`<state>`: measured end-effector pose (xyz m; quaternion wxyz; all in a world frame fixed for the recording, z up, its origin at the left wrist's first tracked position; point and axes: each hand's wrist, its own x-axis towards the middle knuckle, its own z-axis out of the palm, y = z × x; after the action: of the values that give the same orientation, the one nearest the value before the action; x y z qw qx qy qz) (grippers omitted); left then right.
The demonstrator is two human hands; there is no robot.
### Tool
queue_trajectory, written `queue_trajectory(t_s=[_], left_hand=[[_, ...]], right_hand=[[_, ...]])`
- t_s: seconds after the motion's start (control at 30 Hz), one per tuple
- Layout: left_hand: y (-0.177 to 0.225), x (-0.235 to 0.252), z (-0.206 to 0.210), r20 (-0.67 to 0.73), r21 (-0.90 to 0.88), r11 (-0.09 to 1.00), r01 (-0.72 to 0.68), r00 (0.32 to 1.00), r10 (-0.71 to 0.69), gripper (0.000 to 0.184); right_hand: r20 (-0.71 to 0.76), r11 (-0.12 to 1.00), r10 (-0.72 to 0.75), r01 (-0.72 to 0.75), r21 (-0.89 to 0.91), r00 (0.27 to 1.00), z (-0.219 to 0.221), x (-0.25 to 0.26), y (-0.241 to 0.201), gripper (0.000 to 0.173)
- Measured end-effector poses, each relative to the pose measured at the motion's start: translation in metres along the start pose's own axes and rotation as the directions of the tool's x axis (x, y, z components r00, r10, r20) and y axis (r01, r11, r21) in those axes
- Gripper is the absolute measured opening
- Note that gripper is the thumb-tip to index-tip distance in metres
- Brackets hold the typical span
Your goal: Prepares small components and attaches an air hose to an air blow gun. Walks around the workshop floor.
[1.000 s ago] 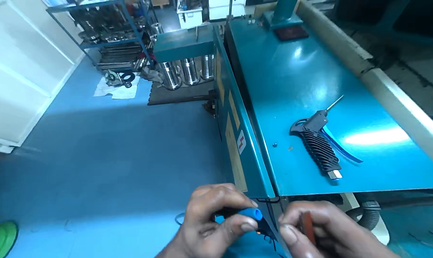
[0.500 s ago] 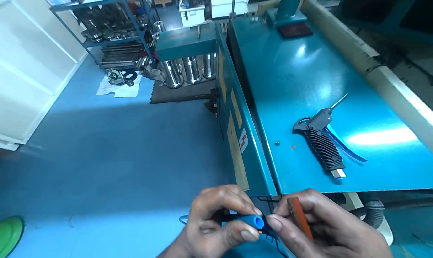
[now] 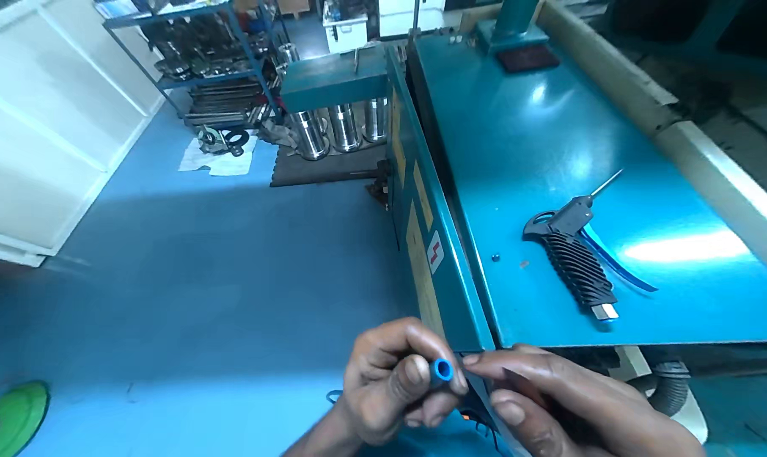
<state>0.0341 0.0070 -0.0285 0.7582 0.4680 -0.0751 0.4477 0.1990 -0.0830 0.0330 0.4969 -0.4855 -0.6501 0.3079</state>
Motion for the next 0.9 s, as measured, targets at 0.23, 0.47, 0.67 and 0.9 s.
queue_trajectory(t_s=[0.23,0.47,0.67,0.9], left_hand=[[-0.012,0.005,-0.005,0.105,-0.394,0.886,0.243,0.97,-0.219,0.016],[-0.022,0.005,0.0,0.103,-0.38,0.886,0.264,0.965,-0.243,0.013],[-0.017,0.011,0.003,-0.067,0.444,0.89,-0.103,0.987,0.147,0.022],[-0.021,0.004,0.005,-0.008,0.714,0.637,-0.292,0.905,0.424,0.021]], right_hand=[[0.07,0.998,-0.013,0.008,0.065,0.997,-0.005,0.017,-0.002,0.024],[0.112,0.991,0.011,-0.026,0.131,0.994,-0.007,0.017,0.0,0.016],[0.018,0.991,-0.128,0.129,-0.024,0.992,-0.004,0.019,0.0,0.016],[-0.084,0.986,-0.155,0.148,-0.08,0.984,0.006,0.022,0.0,0.018]])
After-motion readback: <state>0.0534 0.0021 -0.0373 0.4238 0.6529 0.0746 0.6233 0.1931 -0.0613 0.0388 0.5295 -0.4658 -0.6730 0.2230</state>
